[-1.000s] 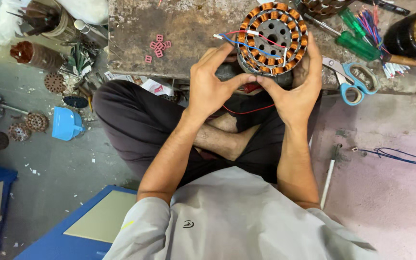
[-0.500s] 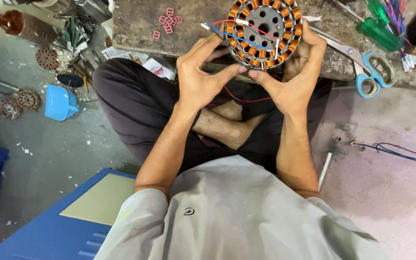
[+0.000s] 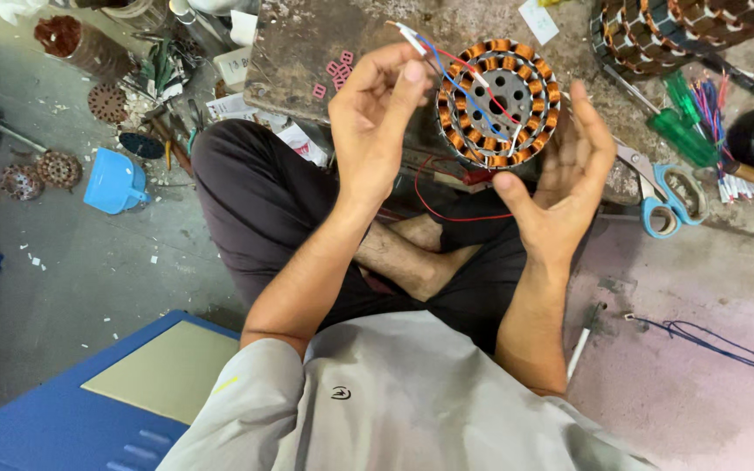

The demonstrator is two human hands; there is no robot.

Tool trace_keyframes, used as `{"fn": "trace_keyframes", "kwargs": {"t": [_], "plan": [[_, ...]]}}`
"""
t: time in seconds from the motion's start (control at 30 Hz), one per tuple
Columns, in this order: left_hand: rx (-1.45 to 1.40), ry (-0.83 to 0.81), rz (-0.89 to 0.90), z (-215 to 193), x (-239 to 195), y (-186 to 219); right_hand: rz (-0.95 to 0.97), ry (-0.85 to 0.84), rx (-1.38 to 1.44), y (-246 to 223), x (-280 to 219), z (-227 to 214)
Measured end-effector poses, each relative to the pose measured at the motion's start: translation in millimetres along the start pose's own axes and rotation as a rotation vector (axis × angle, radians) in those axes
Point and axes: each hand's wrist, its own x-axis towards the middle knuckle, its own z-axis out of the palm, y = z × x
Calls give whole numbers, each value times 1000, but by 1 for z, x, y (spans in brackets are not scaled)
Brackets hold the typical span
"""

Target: The person connects colored wires to a stator core by hand, twisting wire ends together and securing them with small red plastic clips.

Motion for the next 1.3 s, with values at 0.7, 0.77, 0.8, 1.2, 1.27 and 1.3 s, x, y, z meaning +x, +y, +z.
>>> {"fn": "trace_keyframes", "kwargs": {"t": [0.7, 0.77, 0.8, 1.2, 1.27, 1.3], "plan": [[723, -299, 589, 62, -3, 117, -508, 16, -203, -70, 59, 35], [655, -321, 521, 65, -4, 118, -533, 17, -223, -76, 60, 37], [659, -346, 529, 65, -5, 120, -529, 8, -211, -81, 60, 36], [764, -401, 662, 67, -4, 135, -409, -27, -418, -69, 50, 24], [756, -399, 634, 64, -4, 135, -342, -52, -463, -73, 46, 20], [752, -400, 627, 64, -4, 135, -323, -48, -452, -77, 45, 17]]}}
